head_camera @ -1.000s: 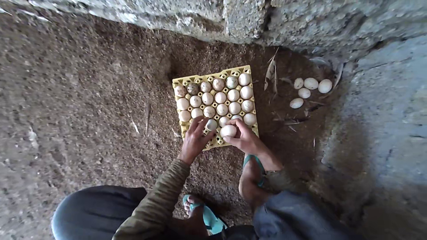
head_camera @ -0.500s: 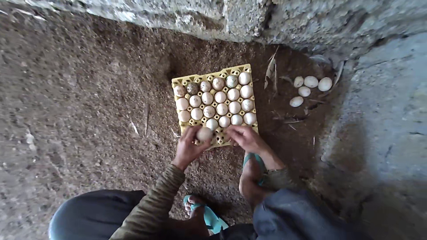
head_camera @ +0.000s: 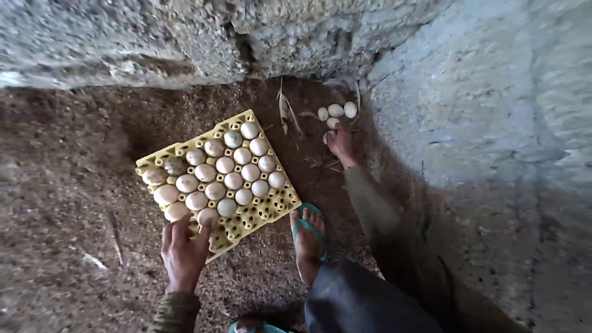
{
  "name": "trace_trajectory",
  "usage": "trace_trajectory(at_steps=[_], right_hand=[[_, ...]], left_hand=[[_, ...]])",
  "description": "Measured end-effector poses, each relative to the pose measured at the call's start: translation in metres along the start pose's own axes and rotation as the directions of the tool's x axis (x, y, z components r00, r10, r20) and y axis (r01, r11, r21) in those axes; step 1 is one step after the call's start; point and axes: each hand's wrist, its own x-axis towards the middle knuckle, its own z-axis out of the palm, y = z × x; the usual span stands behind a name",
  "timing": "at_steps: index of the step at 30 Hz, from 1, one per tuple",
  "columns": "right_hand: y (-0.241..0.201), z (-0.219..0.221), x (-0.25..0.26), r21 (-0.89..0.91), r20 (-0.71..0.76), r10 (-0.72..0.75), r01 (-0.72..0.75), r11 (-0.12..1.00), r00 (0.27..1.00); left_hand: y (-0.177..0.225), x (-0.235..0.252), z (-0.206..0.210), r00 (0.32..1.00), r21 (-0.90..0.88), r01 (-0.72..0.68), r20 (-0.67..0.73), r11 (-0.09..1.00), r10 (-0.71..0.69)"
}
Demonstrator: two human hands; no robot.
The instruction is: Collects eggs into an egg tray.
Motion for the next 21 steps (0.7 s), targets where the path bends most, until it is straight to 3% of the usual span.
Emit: trace_trajectory(at_steps=[5,12,18,21], right_hand=[[-0.002,0.01,0.03,-0.15,-0.012,0.004,-0.006,0.989,1.0],[-0.007,0.007,0.037,-0.171,0.055,0.016,-0.007,0.985,0.998],[-0.011,0.0,0.019,-0.327,0.22,-0.026,0.099,0.94,0.975],[-0.008,0.009,-0.004,-0.361,0.229,-0.022,0.106,0.927,0.973]], left_hand=[[0.006,0.008,-0.005,0.996,-0.002,-0.013,-0.093,1.0,0.013],[0.011,0.012,-0.003,0.985,-0.074,-0.048,-0.167,0.996,0.035],[0.019,0.016,-0.004,0.976,-0.132,-0.102,-0.207,0.986,0.073],[0.022,0.017,-0.007,0.974,-0.16,-0.102,-0.217,0.982,0.066]])
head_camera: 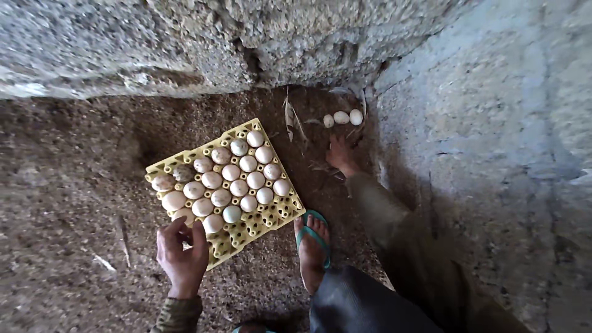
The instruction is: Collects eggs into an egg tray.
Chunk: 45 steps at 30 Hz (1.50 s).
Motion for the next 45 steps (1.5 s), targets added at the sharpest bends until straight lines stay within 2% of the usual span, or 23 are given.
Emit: trace_trajectory(at_steps=[6,8,11,13,15,18,21,24,27,29,31,33,36,39,41,43,45], right_hand=[[0.011,0.031,-0.033,0.021,-0.14,-0.124,0.128,0.992,0.982],[0.01,0.022,-0.04,0.055,-0.175,-0.105,0.116,0.992,0.979],[-0.001,-0.014,-0.072,0.254,-0.248,-0.092,0.156,0.954,0.965],[-0.018,-0.032,-0.1,0.36,-0.292,-0.149,0.253,0.898,0.945],[-0.047,-0.044,-0.138,0.419,-0.247,-0.259,0.344,0.84,0.934],[-0.097,-0.035,-0.186,0.447,-0.145,-0.565,0.563,0.695,0.812],[-0.15,0.0,-0.209,0.401,-0.021,-0.753,0.696,0.596,0.657],[-0.193,0.023,-0.223,0.34,0.037,-0.833,0.777,0.53,0.552],[-0.218,0.017,-0.223,0.405,0.238,-0.828,0.723,0.56,0.508],[-0.219,0.016,-0.215,0.572,0.258,-0.814,0.597,0.563,0.521],[-0.213,0.017,-0.208,0.717,0.308,-0.787,0.414,0.561,0.535],[-0.207,0.02,-0.207,0.75,0.405,-0.772,0.305,0.587,0.489],[-0.211,0.025,-0.217,0.593,0.525,-0.731,0.428,0.682,0.436],[-0.225,0.033,-0.236,0.424,0.575,-0.674,0.536,0.73,0.463],[-0.233,0.046,-0.245,0.394,0.531,-0.701,0.593,0.702,0.476],[-0.239,0.061,-0.25,0.379,0.474,-0.764,0.681,0.626,0.438],[-0.243,0.072,-0.254,0.363,0.422,-0.815,0.749,0.554,0.397]], left_hand=[[0.008,-0.003,0.007,0.998,-0.099,-0.05,0.033,0.994,0.053],[0.02,-0.003,0.01,0.993,-0.121,-0.054,0.098,0.991,0.066],[0.044,-0.007,0.017,0.97,-0.202,-0.024,0.231,0.979,0.072],[0.056,-0.013,0.026,0.948,-0.289,0.035,0.314,0.957,0.06],[0.065,-0.02,0.033,0.921,-0.338,0.119,0.389,0.934,0.023],[0.076,-0.026,0.037,0.875,-0.357,0.353,0.453,0.865,-0.171],[0.068,-0.024,0.033,0.806,-0.369,0.557,0.454,0.744,-0.379],[0.043,-0.024,0.019,0.757,-0.435,0.652,0.423,0.621,-0.498],[0.02,-0.026,-0.004,0.764,-0.452,0.645,0.357,0.616,-0.538],[0.001,-0.024,-0.018,0.789,-0.374,0.615,0.27,0.695,-0.553],[-0.017,-0.02,-0.027,0.79,-0.205,0.611,0.211,0.764,-0.575],[-0.029,-0.015,-0.029,0.793,-0.078,0.597,0.211,0.798,-0.572],[-0.032,-0.012,-0.026,0.794,0.022,0.571,0.237,0.821,-0.559],[-0.028,-0.009,-0.036,0.768,0.133,0.559,0.291,0.818,-0.571],[-0.032,-0.01,-0.043,0.781,0.132,0.545,0.277,0.828,-0.559],[-0.038,-0.012,-0.048,0.785,0.108,0.559,0.251,0.822,-0.566],[-0.037,-0.012,-0.054,0.755,0.107,0.594,0.268,0.798,-0.598]])
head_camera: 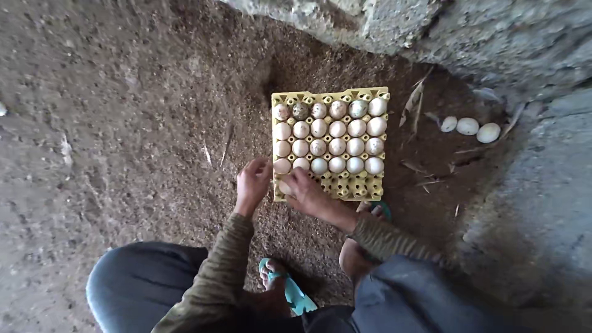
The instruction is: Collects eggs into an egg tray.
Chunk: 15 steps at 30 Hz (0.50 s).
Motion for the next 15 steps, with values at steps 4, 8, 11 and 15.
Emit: trace_trajectory(at_steps=[4,8,11,15], right_hand=[[0.005,-0.013,-0.012,0.096,-0.157,-0.085,0.101,0.99,0.984],[0.063,-0.078,-0.058,0.215,-0.707,0.038,0.163,0.963,0.706],[0.156,-0.133,-0.096,0.316,-0.851,0.364,-0.186,0.93,0.377],[0.278,-0.191,-0.126,0.473,-0.739,0.661,-0.602,0.644,0.127]], left_hand=[[-0.003,-0.007,0.0,0.991,-0.018,0.094,0.1,0.995,-0.091],[-0.01,-0.002,0.01,0.997,-0.043,0.032,0.068,0.999,-0.029],[-0.009,0.001,0.01,1.0,-0.046,0.023,0.016,0.999,-0.023],[-0.006,0.004,0.008,1.0,-0.037,0.013,-0.022,0.999,-0.014]])
